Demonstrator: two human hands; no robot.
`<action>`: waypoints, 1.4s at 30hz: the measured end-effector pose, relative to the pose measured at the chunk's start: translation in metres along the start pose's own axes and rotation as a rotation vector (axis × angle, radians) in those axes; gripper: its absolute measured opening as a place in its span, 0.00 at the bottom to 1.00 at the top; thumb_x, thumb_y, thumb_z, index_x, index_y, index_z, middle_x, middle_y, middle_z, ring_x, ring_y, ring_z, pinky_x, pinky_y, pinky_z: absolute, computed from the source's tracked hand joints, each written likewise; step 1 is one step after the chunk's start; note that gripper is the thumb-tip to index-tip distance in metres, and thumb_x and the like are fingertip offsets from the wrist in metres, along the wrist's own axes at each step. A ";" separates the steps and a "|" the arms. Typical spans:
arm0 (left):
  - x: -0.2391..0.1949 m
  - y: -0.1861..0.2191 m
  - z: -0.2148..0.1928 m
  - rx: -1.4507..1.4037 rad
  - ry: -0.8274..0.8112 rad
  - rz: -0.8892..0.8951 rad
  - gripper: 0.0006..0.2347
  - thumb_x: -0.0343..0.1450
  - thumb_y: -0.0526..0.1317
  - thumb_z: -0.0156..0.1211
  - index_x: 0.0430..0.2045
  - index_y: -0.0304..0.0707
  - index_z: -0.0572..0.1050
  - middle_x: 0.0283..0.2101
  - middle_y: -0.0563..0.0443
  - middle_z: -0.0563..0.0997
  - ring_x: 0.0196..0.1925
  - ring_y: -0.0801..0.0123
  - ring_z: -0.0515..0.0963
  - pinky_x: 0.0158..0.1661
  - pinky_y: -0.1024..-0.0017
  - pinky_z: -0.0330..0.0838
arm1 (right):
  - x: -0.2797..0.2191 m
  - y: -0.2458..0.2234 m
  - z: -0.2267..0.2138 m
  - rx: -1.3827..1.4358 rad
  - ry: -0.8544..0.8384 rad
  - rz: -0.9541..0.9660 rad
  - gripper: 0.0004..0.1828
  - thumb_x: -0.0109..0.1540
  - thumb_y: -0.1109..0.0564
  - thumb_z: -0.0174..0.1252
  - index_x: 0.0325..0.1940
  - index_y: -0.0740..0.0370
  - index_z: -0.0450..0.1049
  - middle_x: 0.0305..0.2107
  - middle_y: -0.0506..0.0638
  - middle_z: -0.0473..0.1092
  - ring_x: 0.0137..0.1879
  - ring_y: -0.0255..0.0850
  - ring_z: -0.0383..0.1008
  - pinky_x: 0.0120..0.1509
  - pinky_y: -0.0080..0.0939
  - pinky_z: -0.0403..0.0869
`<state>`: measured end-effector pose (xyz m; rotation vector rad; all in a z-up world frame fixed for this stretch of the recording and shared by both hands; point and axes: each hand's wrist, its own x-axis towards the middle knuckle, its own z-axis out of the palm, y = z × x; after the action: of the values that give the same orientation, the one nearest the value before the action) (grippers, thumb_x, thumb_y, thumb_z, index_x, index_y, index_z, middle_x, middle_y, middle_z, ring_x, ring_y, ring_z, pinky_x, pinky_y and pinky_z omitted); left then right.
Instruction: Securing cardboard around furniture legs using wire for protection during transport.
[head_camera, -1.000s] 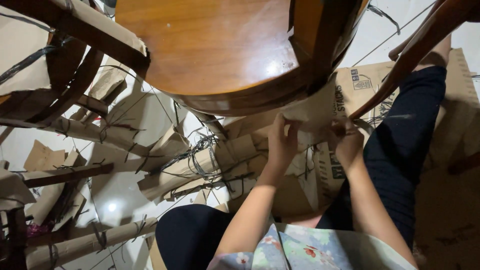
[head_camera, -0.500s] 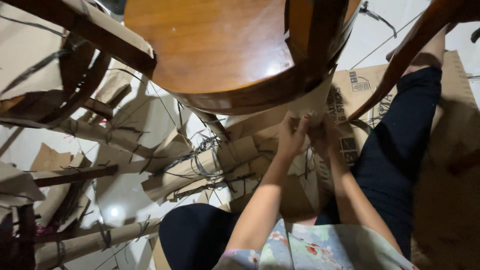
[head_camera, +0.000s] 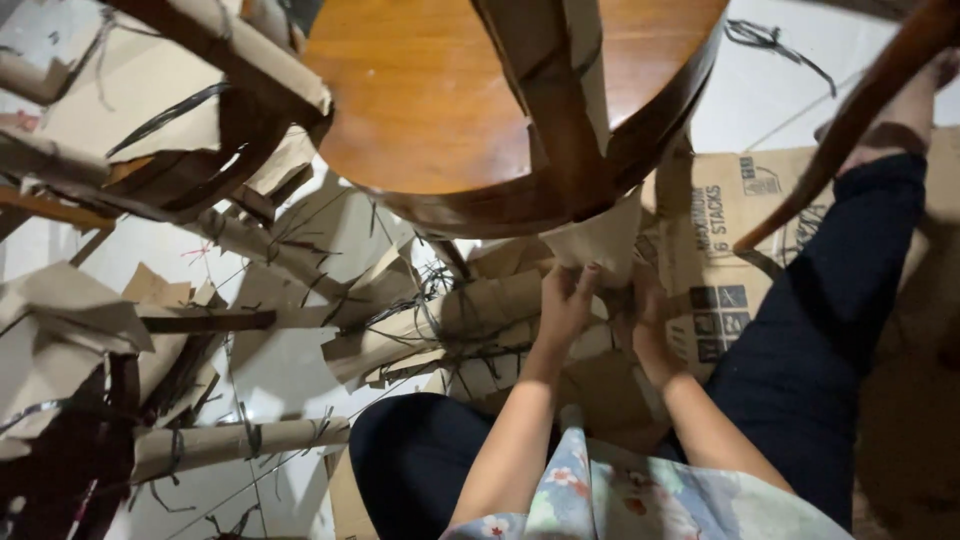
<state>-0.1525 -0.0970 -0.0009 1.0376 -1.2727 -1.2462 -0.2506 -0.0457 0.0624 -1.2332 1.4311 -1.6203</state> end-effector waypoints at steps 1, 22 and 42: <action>-0.001 0.004 -0.002 -0.001 0.009 0.009 0.21 0.79 0.48 0.56 0.60 0.30 0.72 0.50 0.36 0.81 0.53 0.53 0.81 0.51 0.50 0.76 | -0.002 0.023 -0.002 0.003 -0.008 -0.009 0.26 0.71 0.46 0.50 0.53 0.78 0.66 0.46 0.67 0.69 0.55 0.53 0.71 0.66 0.56 0.67; -0.059 0.005 -0.089 -0.075 0.077 0.129 0.18 0.80 0.44 0.49 0.53 0.22 0.75 0.31 0.40 0.81 0.31 0.67 0.79 0.34 0.61 0.76 | -0.059 0.055 0.032 -0.255 -0.139 -0.353 0.40 0.58 0.55 0.72 0.70 0.66 0.64 0.59 0.65 0.65 0.67 0.63 0.66 0.72 0.63 0.65; -0.102 0.040 -0.076 0.135 0.097 0.223 0.24 0.79 0.44 0.54 0.68 0.32 0.58 0.49 0.33 0.76 0.42 0.52 0.81 0.38 0.50 0.80 | -0.048 0.034 0.009 -0.062 -0.539 0.402 0.07 0.68 0.57 0.55 0.37 0.60 0.72 0.25 0.46 0.65 0.28 0.30 0.64 0.35 0.26 0.62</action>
<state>-0.0640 -0.0006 0.0238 1.0085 -1.3705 -0.9409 -0.2297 -0.0125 0.0183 -1.2007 1.2770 -0.8930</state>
